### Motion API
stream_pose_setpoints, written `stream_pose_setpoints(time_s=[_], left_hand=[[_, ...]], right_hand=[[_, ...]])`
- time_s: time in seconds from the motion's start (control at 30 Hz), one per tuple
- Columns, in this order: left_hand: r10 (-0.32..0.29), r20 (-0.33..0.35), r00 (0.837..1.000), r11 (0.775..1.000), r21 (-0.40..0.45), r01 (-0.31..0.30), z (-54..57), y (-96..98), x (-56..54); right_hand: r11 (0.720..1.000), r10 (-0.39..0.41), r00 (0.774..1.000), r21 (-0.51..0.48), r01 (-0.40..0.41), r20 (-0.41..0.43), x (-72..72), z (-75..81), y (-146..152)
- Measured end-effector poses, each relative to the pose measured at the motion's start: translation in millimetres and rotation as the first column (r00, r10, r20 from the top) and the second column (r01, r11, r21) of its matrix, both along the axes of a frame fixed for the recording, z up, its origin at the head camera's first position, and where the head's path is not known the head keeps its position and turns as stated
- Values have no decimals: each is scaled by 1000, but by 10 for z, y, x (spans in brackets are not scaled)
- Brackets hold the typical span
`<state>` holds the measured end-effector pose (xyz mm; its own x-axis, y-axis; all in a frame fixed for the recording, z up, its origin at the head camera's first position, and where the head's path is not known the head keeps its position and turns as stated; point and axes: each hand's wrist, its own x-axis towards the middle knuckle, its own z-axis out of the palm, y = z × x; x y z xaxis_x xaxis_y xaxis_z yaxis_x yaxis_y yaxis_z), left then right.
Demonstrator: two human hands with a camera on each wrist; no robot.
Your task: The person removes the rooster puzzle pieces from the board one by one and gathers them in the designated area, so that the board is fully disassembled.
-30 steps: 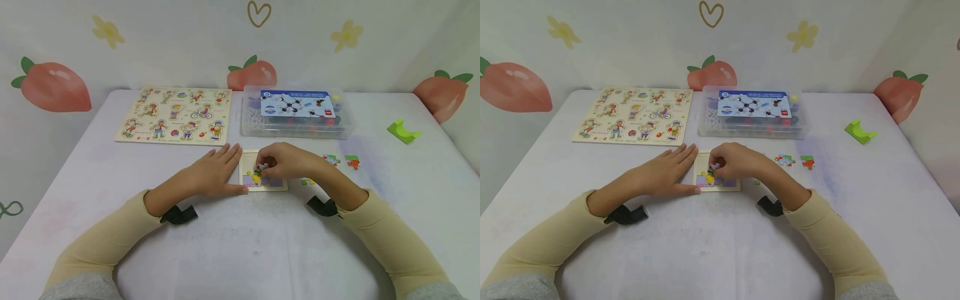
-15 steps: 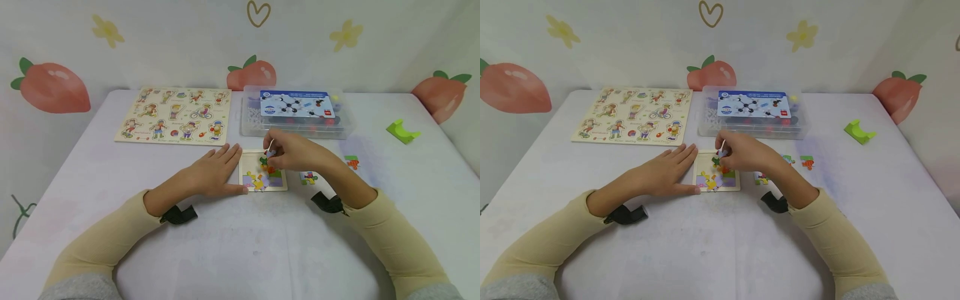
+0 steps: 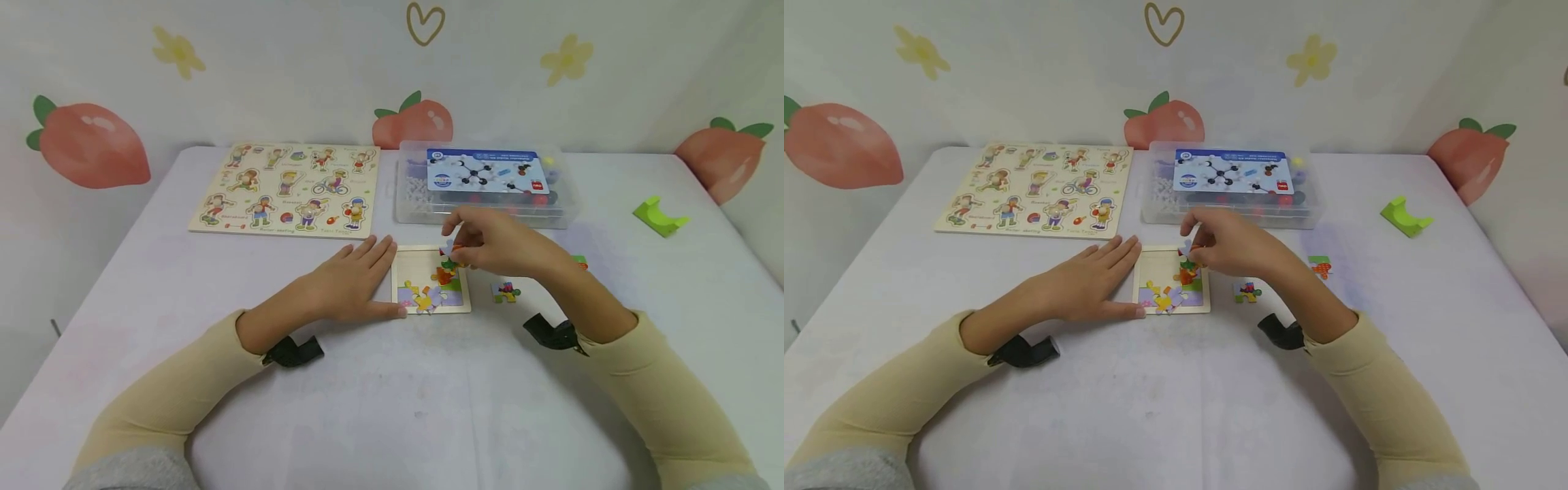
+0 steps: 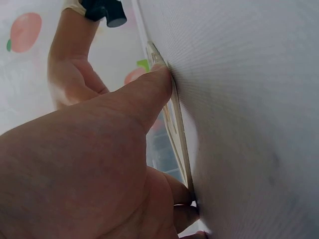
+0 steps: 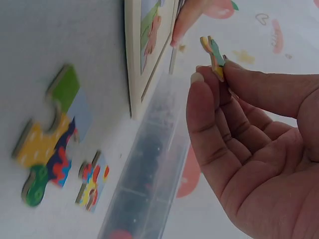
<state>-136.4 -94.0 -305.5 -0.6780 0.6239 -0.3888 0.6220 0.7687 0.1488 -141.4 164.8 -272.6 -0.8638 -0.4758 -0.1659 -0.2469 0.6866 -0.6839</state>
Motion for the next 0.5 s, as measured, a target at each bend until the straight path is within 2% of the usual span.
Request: stream_pose_setpoints(time_s=[0.1,0.3,0.5], left_hand=[[-1,1,1000,1000,1,1,9,4,2],[7,4,1000,1000,2,-7,10,-5,9],[1,-3,1000,1000,10,-1,3,-4,11]], right_hand=[[999,-19,1000,-28,19,9,24,5,60],[998,-7,1000,-59,7,0,68,20,185],[998,-37,999,-49,36,-7,138,20,359]])
